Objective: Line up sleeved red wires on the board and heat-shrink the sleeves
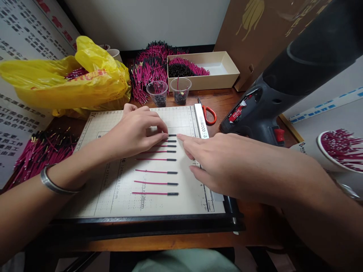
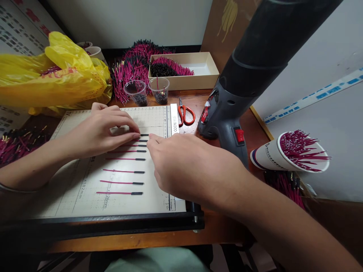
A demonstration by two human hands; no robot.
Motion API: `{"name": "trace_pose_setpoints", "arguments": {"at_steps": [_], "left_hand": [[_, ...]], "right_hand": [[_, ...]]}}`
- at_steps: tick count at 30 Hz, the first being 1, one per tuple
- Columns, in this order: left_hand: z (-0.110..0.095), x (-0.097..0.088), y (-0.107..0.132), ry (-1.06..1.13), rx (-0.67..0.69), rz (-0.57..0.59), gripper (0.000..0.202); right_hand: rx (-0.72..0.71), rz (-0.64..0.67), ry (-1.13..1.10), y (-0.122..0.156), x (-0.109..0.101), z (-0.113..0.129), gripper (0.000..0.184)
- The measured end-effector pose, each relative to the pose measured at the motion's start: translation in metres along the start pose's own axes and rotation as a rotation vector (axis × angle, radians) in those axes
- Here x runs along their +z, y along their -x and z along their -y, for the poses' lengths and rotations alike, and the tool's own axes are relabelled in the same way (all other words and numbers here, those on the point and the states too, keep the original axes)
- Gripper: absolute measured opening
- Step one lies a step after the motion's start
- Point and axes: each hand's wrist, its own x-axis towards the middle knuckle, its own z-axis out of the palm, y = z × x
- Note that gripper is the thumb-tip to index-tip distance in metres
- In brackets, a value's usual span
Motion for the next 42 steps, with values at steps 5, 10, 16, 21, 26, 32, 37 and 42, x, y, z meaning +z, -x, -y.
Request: {"name": "trace_pose_setpoints", "arguments": {"at_steps": [5, 10, 16, 21, 26, 32, 37, 42], "left_hand": [[-0.002, -0.003, 0.003, -0.011, -0.010, -0.016, 0.029], [-0.004, -0.005, 0.006, -0.010, 0.000, -0.012, 0.029], [-0.006, -0.002, 0.009, -0.006, 0.003, 0.009, 0.030], [-0.007, -0.002, 0.011, -0.010, -0.004, 0.022, 0.031], [-0.007, -0.002, 0.012, -0.018, -0.008, 0.030, 0.032], [-0.006, -0.001, 0.011, -0.010, 0.006, 0.028, 0.029], [-0.006, 0.000, 0.010, 0.000, 0.019, 0.019, 0.026], [-0.006, 0.000, 0.010, 0.008, 0.014, 0.023, 0.027]], "right_hand": [[0.009, 0.035, 0.019, 0.002, -0.003, 0.002, 0.024], [0.018, 0.054, 0.022, 0.006, -0.005, 0.004, 0.025], [-0.028, 0.031, 0.031, 0.007, -0.003, 0.005, 0.020], [-0.028, 0.044, 0.028, 0.005, -0.003, 0.006, 0.022], [-0.033, 0.038, 0.040, 0.007, -0.003, 0.006, 0.026], [-0.048, 0.014, 0.047, 0.006, -0.002, 0.005, 0.028], [-0.053, 0.020, 0.050, 0.006, -0.003, 0.005, 0.026], [-0.043, 0.024, 0.050, 0.008, -0.003, 0.005, 0.028]]}}
